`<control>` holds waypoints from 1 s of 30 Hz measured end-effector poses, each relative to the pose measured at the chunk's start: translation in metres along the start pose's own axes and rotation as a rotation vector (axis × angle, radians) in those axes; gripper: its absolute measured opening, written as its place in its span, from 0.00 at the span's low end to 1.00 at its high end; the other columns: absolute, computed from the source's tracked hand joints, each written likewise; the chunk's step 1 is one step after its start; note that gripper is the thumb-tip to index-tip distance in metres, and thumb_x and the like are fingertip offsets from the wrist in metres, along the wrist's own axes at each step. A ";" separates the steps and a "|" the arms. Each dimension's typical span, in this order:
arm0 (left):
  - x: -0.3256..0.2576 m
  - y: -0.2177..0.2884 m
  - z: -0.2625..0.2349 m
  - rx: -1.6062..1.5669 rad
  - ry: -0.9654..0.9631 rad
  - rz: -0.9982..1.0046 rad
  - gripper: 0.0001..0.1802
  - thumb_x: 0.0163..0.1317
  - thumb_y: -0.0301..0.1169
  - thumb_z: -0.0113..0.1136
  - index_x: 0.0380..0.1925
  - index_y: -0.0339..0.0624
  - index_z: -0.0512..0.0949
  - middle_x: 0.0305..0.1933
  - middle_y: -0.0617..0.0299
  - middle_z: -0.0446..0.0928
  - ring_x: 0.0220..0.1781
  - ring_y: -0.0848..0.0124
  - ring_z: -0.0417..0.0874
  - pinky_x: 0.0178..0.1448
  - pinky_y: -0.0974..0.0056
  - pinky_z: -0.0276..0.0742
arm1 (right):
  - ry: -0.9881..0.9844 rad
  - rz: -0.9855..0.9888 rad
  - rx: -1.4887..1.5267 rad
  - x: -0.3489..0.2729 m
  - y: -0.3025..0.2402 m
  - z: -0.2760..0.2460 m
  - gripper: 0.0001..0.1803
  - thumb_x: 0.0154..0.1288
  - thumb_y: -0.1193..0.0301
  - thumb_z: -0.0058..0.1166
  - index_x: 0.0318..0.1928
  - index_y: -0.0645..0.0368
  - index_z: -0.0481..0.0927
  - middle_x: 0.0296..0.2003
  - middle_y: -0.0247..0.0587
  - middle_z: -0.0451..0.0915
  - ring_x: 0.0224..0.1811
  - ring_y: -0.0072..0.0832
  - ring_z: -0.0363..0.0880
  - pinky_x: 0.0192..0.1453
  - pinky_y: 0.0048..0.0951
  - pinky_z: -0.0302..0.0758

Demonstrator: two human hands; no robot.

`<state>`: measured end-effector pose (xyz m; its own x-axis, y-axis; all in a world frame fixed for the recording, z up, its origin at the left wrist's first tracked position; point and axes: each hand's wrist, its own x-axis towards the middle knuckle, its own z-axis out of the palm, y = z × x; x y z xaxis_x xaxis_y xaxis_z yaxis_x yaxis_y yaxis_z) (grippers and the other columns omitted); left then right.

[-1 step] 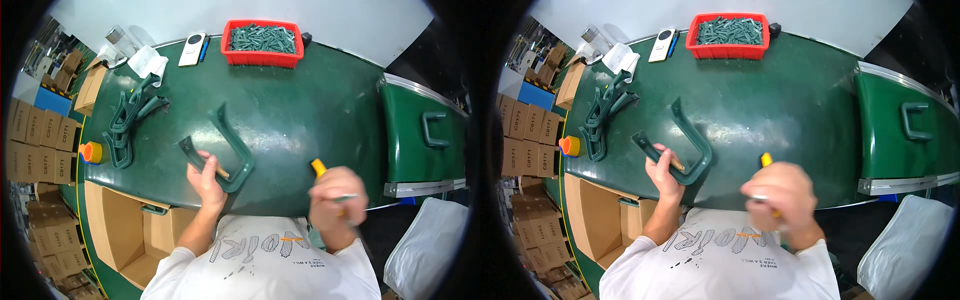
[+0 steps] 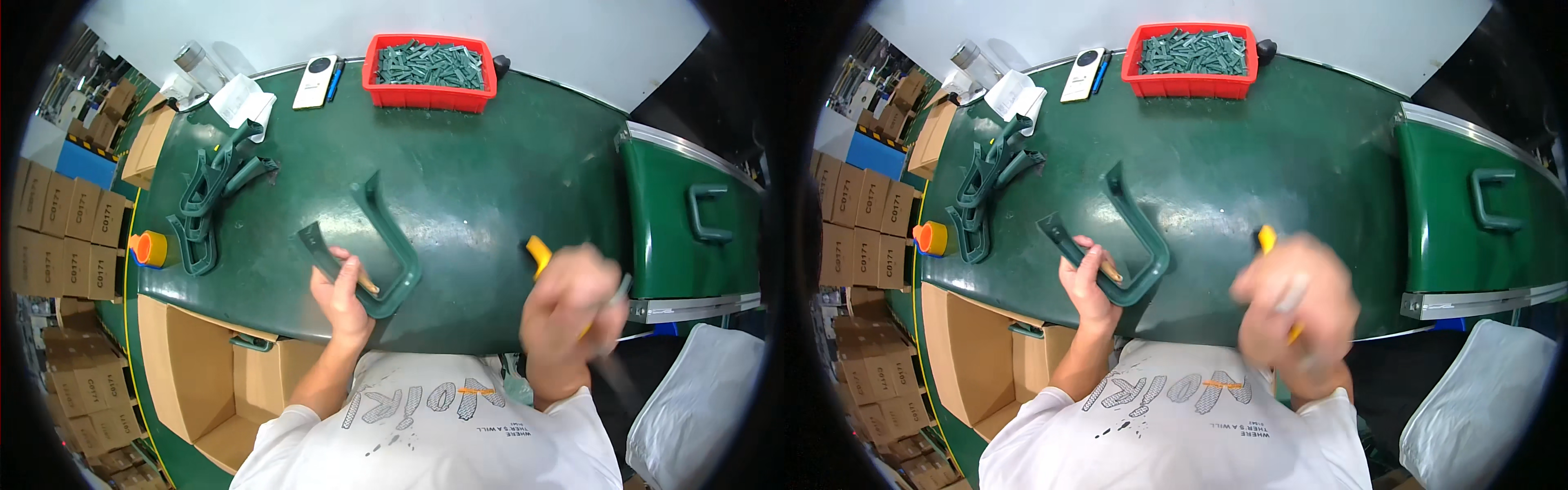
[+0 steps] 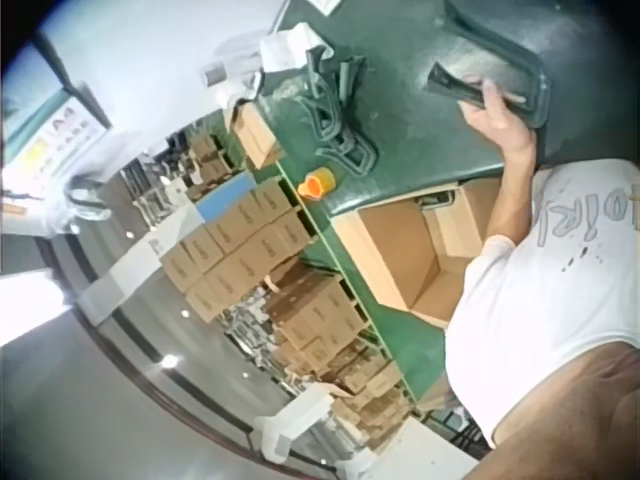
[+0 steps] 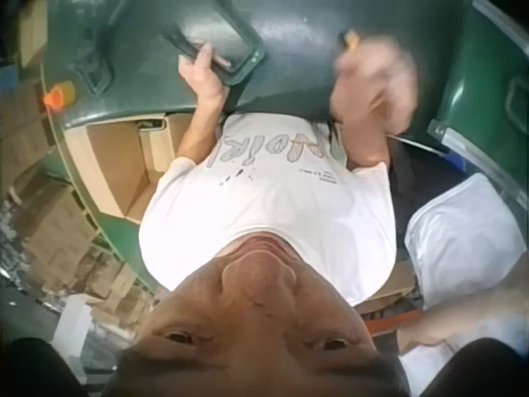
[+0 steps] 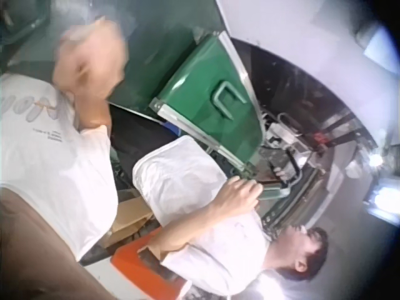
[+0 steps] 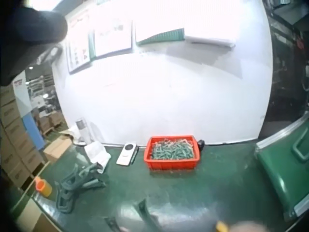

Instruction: Taping a box, opening it, then using a small blade to trim or clean holes in green plastic U-shaped components before placing them in the box.

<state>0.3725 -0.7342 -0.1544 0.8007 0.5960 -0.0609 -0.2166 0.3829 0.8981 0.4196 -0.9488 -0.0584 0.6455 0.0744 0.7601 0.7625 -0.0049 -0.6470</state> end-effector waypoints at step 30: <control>0.004 -0.003 -0.008 -0.076 -0.398 -0.266 0.28 0.50 0.37 0.72 0.46 0.32 0.73 0.39 0.56 0.79 0.40 0.70 0.80 0.49 0.65 0.75 | -0.467 1.024 -0.029 -0.081 0.032 0.034 0.22 0.67 0.60 0.52 0.52 0.66 0.74 0.27 0.44 0.79 0.31 0.29 0.80 0.38 0.28 0.75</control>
<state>0.3714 -0.7275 -0.1609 0.9821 0.1599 -0.0994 -0.0038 0.5446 0.8387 0.3905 -0.9206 -0.1424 0.8928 0.3877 -0.2294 -0.1126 -0.3010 -0.9469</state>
